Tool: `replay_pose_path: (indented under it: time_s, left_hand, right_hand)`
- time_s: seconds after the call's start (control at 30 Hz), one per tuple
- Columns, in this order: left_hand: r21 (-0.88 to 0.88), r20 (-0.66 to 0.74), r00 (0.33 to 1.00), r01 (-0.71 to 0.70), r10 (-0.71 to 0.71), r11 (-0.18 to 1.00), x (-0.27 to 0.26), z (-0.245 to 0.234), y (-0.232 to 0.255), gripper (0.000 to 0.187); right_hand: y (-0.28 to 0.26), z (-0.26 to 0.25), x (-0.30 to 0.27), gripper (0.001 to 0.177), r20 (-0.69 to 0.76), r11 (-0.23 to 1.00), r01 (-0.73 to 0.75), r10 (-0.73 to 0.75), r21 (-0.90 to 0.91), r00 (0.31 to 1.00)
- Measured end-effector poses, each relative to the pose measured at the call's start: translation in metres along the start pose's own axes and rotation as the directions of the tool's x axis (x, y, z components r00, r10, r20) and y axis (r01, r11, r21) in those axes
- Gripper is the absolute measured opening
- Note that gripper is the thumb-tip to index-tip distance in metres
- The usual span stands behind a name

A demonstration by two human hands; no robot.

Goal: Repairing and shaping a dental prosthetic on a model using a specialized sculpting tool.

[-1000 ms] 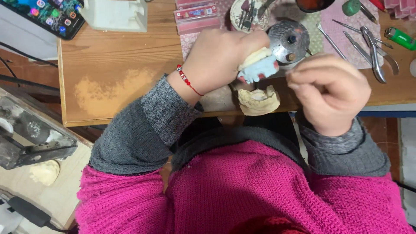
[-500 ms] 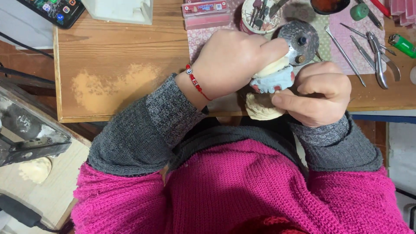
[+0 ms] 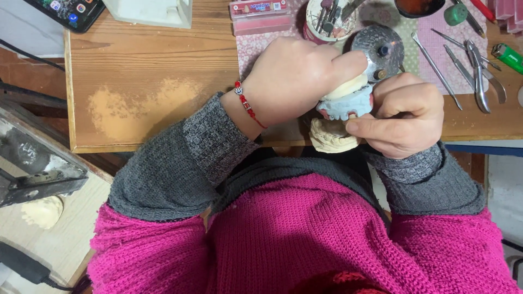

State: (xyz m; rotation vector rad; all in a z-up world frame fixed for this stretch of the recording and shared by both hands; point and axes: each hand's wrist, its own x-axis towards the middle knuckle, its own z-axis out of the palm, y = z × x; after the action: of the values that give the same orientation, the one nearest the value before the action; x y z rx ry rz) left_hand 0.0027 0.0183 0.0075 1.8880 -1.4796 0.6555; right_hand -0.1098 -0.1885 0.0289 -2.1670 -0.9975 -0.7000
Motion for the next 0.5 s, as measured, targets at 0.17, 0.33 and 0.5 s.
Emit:
replay_pose_path:
  time_s: [0.17, 0.33, 0.5]
  left_hand:
    - [-0.006, 0.007, 1.0, -0.007, 0.007, 1.0, -0.0001, -0.0015, -0.0003, 0.017]
    - [0.01, -0.003, 1.0, -0.027, 0.027, 1.0, -0.0009, -0.0007, 0.0003, 0.017]
    - [0.005, 0.004, 1.0, -0.029, 0.029, 1.0, -0.0012, -0.0021, 0.0007, 0.017]
  right_hand:
    - [-0.002, -0.0022, 0.0025, 0.025, 0.012, 0.999, -0.055, 0.055, 0.002, 0.998]
    - [-0.001, -0.0058, 0.0049, 0.025, 0.053, 0.998, -0.054, 0.054, 0.012, 0.997]
    - [-0.0013, -0.0083, 0.0072, 0.023, 0.079, 0.999, -0.039, 0.038, 0.019, 0.996]
